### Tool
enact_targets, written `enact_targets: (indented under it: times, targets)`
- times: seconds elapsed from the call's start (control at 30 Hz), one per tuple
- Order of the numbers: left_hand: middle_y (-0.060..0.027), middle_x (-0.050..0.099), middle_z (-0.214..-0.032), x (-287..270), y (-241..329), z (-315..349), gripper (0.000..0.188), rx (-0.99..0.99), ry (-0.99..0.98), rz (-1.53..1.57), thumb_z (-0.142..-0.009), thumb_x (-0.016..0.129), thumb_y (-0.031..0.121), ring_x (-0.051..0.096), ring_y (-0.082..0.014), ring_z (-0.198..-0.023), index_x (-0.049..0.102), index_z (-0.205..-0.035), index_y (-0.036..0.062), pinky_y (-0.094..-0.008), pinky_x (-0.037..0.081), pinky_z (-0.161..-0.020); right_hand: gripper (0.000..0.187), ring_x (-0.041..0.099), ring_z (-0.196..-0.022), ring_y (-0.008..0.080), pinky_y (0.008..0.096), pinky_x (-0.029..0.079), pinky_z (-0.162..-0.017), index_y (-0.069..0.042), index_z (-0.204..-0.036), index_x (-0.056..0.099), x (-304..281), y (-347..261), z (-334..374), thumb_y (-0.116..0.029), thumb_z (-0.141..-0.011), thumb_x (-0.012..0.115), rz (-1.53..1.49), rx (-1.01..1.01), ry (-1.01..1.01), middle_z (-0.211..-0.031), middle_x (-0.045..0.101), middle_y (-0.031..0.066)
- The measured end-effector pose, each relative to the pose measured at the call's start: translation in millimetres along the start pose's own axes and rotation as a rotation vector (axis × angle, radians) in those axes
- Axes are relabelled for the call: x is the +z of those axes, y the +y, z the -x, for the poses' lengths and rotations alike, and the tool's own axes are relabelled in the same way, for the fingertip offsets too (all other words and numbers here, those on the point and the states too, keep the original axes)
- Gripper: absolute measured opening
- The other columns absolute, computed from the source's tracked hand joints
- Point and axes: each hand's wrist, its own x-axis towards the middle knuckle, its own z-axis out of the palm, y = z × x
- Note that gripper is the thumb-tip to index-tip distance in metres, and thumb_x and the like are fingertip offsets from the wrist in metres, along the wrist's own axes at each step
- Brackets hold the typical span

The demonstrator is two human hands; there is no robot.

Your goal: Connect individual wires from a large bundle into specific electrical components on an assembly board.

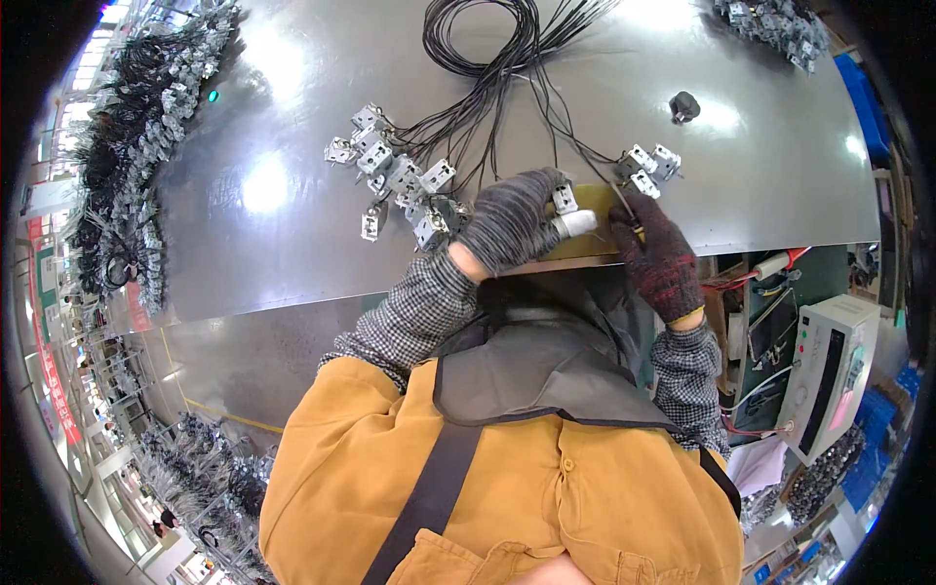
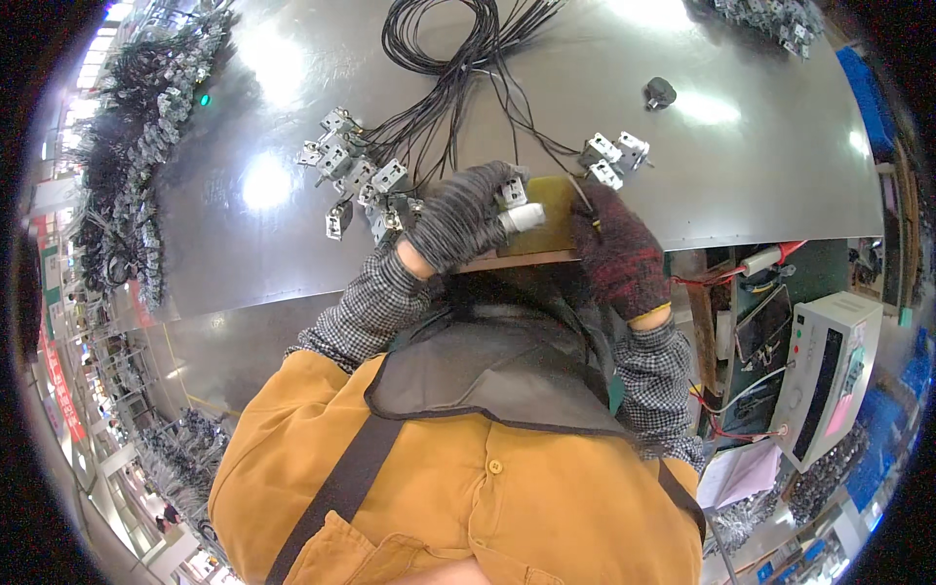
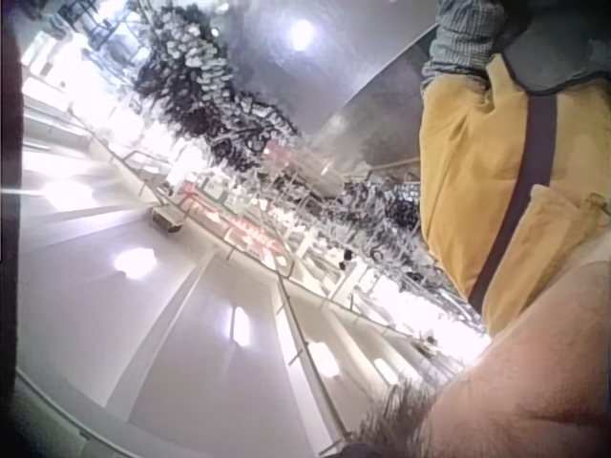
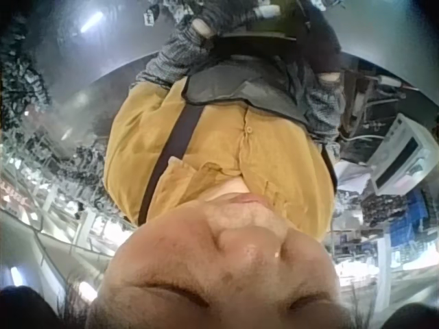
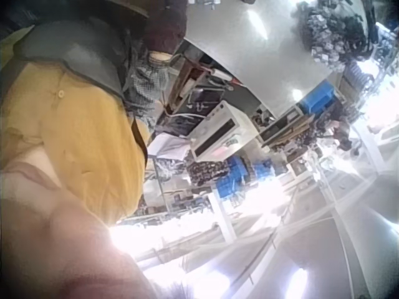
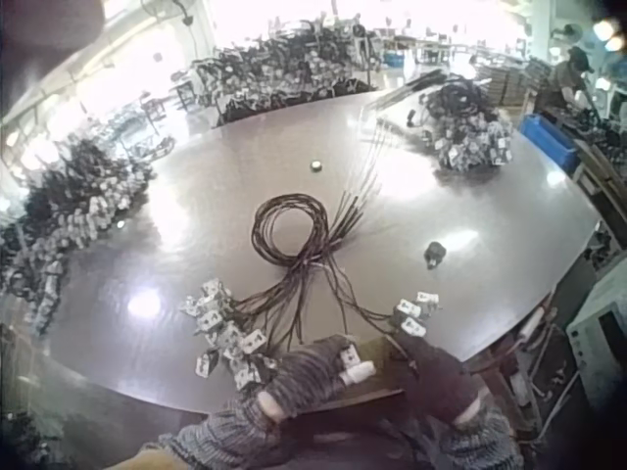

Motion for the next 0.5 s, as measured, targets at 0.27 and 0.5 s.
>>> enact_targets:
  times: [0.27,0.5]
  targets:
    - [-0.0129,0.075,-0.087,-11.1,7.1,-11.5,0.057,-0.082,-0.225,-0.127,-0.092,0.074,0.059,0.074,-0.0306,-0.081,0.074,-0.113,0.0064,-0.0412,0.057,-0.075,0.031,0.073,-0.101,0.0375,0.0442,0.056,-0.086,-0.008,-0.132,0.062,-3.6,-10.1,-1.6,-0.016,-0.102,0.067,-0.081,-0.012,0.032,-0.109,0.074,0.019]
    - [-0.0107,0.074,-0.094,16.9,10.3,6.4,0.056,0.131,-0.052,-0.366,-0.078,0.082,0.058,0.072,-0.0323,-0.089,0.074,-0.11,0.0124,-0.0476,0.051,-0.081,0.024,0.073,-0.101,0.0377,0.0427,0.056,-0.088,-0.006,-0.122,0.07,-9.6,-30.2,9.4,-0.014,-0.099,0.068,-0.072,-0.088,0.021,-0.109,0.073,0.0196]
